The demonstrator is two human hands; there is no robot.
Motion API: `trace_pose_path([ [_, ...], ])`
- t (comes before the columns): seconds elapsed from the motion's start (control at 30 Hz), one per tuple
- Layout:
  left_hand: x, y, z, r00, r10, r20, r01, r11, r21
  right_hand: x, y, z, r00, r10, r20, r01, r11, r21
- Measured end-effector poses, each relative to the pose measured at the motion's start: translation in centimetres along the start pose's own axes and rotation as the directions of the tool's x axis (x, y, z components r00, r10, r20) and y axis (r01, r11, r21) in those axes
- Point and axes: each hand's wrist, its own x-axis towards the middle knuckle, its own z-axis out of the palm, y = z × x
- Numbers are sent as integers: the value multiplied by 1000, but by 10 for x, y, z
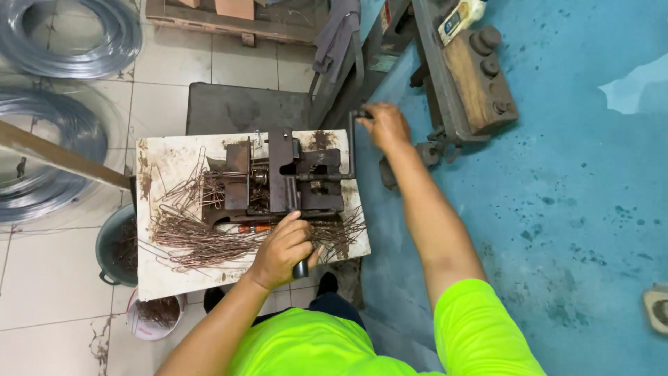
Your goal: Processing thin metal wires using a manual cutting and bending machine
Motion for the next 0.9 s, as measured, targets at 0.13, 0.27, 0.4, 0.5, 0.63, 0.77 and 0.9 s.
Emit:
trace_pose_path([
  [0.13,-1,1,2,999,11,-31,-11,1000,-10,-65,-26,66,893,131,431,-177,982,68],
  [0.27,-1,-2,5,999,18,-49,-18,1000,-7,-145,-73,41,627,114,771,-244,968,56],
  [0.4,0,1,6,998,4,-69,-5,1000,-15,-171,-131,-97,423,14,906,-226,970,90],
  [0.5,-1,2,7,996,1,-88,-4,1000,-25,-167,-127,-180,543,-167,823,-157,942,295],
  [0.63,2,1,6,998,7,-70,-10,999,-35,-106,-116,-240,753,-150,640,-116,928,354],
  [0.77,3,4,4,997,-1,-74,-2,999,-45,-31,-54,-168,970,-135,204,115,987,110],
  [0.9,6,2,2,997,14,-77,-19,998,-62,-3,-44,-34,950,38,311,-8,995,-99],
])
